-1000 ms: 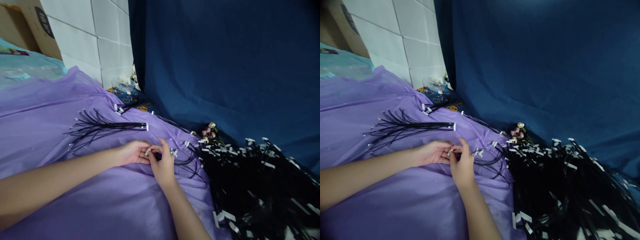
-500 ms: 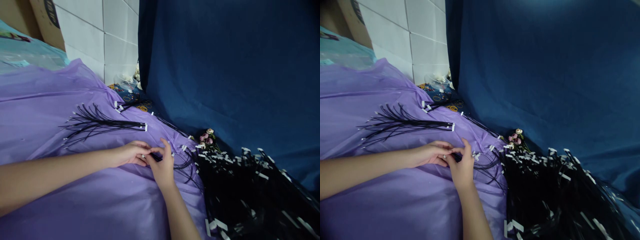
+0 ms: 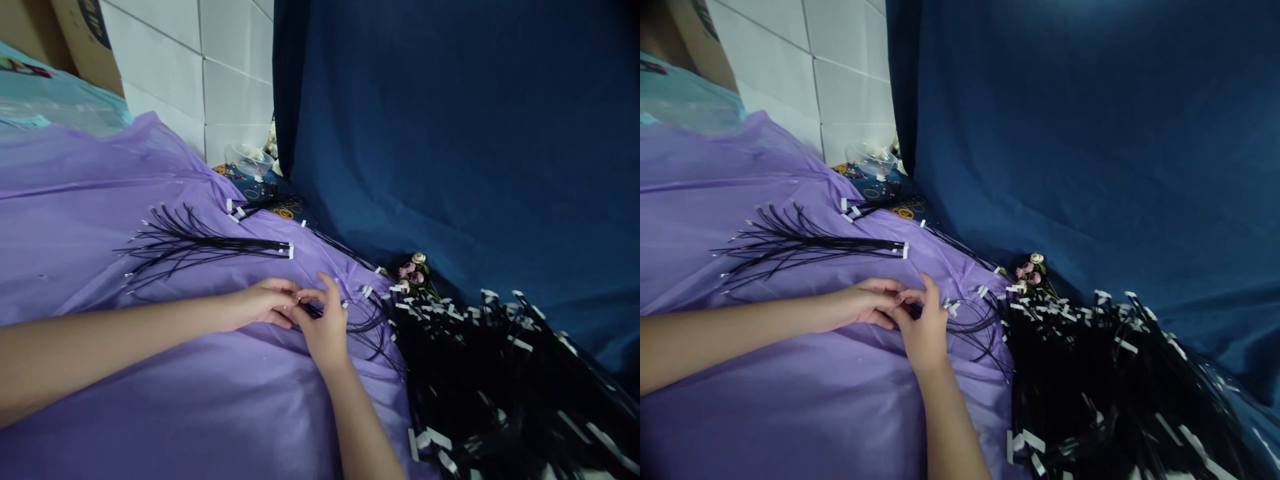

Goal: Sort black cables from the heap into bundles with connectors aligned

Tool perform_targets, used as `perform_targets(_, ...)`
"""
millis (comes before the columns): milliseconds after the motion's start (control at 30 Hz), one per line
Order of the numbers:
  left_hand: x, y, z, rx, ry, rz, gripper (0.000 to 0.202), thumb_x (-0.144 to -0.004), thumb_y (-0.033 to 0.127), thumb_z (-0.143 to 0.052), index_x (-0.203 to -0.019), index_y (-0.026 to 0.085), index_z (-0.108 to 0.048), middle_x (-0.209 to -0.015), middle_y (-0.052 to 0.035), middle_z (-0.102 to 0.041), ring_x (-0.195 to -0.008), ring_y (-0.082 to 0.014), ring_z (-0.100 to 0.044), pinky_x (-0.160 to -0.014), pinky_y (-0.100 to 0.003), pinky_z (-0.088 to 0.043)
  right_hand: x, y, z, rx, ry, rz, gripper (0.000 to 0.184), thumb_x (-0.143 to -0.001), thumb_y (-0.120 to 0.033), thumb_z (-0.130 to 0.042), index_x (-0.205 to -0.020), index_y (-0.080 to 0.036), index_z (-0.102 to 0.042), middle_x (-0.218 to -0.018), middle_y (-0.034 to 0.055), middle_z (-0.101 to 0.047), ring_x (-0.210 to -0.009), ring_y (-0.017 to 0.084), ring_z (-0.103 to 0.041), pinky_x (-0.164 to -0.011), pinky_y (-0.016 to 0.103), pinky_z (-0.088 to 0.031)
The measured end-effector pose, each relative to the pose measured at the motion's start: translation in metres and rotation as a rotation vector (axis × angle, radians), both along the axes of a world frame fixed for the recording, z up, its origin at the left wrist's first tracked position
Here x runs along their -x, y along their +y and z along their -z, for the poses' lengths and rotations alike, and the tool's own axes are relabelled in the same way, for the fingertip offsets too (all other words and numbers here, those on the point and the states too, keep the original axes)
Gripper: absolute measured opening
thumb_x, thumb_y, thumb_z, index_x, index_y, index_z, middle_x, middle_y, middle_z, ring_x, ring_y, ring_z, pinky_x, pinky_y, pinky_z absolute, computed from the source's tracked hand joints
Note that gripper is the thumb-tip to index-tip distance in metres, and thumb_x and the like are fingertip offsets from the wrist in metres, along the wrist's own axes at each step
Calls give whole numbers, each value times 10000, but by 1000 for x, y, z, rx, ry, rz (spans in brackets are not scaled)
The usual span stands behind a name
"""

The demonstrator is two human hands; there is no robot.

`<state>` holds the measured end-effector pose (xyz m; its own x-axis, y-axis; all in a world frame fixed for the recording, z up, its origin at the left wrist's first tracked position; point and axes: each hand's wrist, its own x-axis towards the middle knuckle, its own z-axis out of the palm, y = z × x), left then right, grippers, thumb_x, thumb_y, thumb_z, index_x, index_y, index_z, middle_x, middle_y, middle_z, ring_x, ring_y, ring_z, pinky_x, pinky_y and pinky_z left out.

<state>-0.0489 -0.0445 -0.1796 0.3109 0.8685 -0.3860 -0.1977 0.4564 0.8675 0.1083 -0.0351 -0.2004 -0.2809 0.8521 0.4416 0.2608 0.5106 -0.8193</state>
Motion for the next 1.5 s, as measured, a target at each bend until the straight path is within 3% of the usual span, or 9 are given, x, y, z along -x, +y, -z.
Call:
perform_targets(200,-1,3,10,-25,18,-24,392,-720,309,-687,-1055,142,-572,-884,-45,-623,-769,-167,-622,-753,-349,-510,-1,0,-1,-62,-79,17,620,-707,-214,-757,-1257,-209,-472,-994,37,-703,-923,188,-666,-876,358,-533)
perform_targets(367,-1,5,21,-110,21,6,380,-755,373,-682,-1058,184,-553,-884,-22,-606,-795,-171,-625,-735,-346,-520,-1,2,-3,-176,-267,26,323,-736,-214,-724,-1045,-212,-631,-1063,75,-667,-1004,241,-613,-903,412,-491)
perform_targets(500,-1,3,21,-151,31,10,396,-781,371,-663,-1101,184,-523,-912,-38,-606,-857,-187,-618,-721,-329,-524,-1,4,0,-229,-258,32,223,-778,-208,-694,-996,-192,-654,-1034,84,-673,-984,235,-617,-899,403,-488)
perform_targets(767,-3,-1,10,-201,9,11,340,-768,306,-663,-1049,154,-549,-957,-66,-630,-961,-231,-624,-873,-411,-506,-1,0,3,-180,-326,34,279,-831,-171,-623,-1103,-229,-640,-1056,68,-681,-986,233,-620,-916,397,-464)
perform_targets(967,-4,-2,12,-231,12,0,245,-780,208,-626,-1006,136,-561,-904,-47,-633,-901,-190,-629,-848,-363,-511,0,1,4,-197,-381,41,323,-793,-111,-643,-1096,-222,-648,-1077,59,-684,-987,241,-616,-913,402,-445)
perform_targets(1233,-4,1,21,-280,-19,-19,199,-787,250,-665,-928,142,-576,-815,-9,-633,-807,-151,-623,-764,-298,-508,1,1,4,-194,-343,10,306,-793,-119,-653,-1086,-207,-659,-1087,67,-674,-994,230,-614,-906,379,-467)
perform_targets(1500,-3,0,17,-205,3,-23,195,-830,223,-617,-999,131,-585,-872,-41,-636,-852,-149,-623,-795,-297,-498,1,2,5,-205,-283,-8,300,-799,-103,-621,-1087,-186,-644,-1029,71,-672,-938,210,-620,-876,364,-488)
